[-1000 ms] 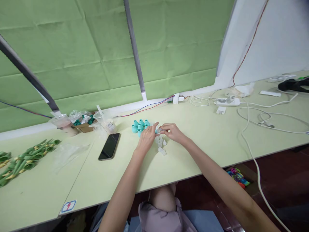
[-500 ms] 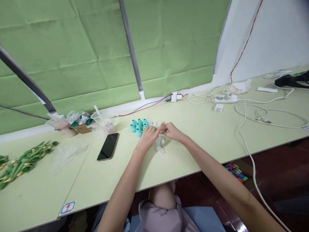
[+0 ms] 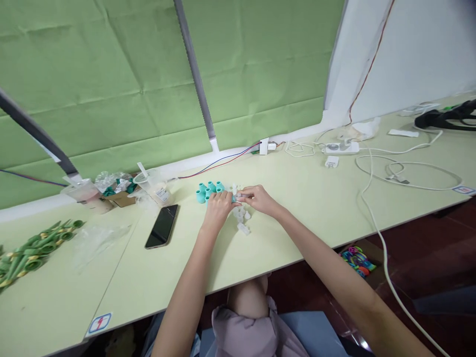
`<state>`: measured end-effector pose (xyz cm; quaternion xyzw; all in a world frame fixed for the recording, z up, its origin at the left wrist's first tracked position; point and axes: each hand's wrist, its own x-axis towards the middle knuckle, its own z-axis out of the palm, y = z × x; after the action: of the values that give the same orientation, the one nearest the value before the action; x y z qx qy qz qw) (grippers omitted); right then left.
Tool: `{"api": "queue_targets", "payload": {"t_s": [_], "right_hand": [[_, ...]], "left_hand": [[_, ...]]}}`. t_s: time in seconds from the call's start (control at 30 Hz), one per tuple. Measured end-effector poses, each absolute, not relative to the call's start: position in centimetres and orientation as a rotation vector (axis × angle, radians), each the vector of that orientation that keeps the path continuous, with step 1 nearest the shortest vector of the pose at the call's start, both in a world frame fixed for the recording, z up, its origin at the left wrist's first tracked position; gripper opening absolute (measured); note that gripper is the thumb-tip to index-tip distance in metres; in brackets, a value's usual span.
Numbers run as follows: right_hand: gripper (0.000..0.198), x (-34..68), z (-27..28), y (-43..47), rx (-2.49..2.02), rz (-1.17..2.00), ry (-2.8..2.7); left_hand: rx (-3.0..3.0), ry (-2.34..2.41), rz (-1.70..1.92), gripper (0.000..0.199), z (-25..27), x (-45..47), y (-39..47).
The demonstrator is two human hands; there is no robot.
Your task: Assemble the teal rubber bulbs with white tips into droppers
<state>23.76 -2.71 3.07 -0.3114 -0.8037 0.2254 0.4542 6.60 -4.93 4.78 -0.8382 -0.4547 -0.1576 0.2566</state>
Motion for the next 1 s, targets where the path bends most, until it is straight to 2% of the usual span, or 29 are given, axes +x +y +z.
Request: {"api": "queue_targets", "payload": {"t_s": [0.2,0.33,0.43,0.57,0.63,0.7,0.83,1.0], "right_hand": [[0.021,23.9,3.0,-2.7,-0.795,0.485,-2.1],[0.019,23.8,3.1,-2.9,-0.816,0.512,-2.09],[0.013,23.9,3.5,-3.0,-0.886,0.523,-1.977],[0.049,24.1,4.0,-2.8,-0.892,0.607,-1.702],[0.06,23.7,3.8,-2.7,-0.832,0.674,-1.654],[0.064,22.8,3.1,-2.7,-0.735,0.769,-1.695],[0.051,20.8,1.8,-2.7,-0.558,1.018,-1.636],[0.042,20.7,1.8,-2.1,-0.569,0.998,-1.424]], "left_hand": [[-2.288,-1.148,-0.274,0.031,4.0,7.5,-4.7],[-2.343,-1.204,-0.364,0.03,3.9,7.5,-4.4],[-2.438,-1.291,-0.67,0.029,4.2,7.0,-4.4],[-2.508,-1.507,-1.512,0.053,4.4,6.7,-4.5],[-2.538,-1.529,-1.953,0.06,4.0,7.2,-4.7],[-2.587,-1.491,-2.236,0.063,3.3,7.9,-4.8],[-2.6,-1.474,-2.354,0.066,1.7,9.2,-4.7],[-2.549,-1.377,-2.241,0.069,1.8,9.2,-4.4]]}}
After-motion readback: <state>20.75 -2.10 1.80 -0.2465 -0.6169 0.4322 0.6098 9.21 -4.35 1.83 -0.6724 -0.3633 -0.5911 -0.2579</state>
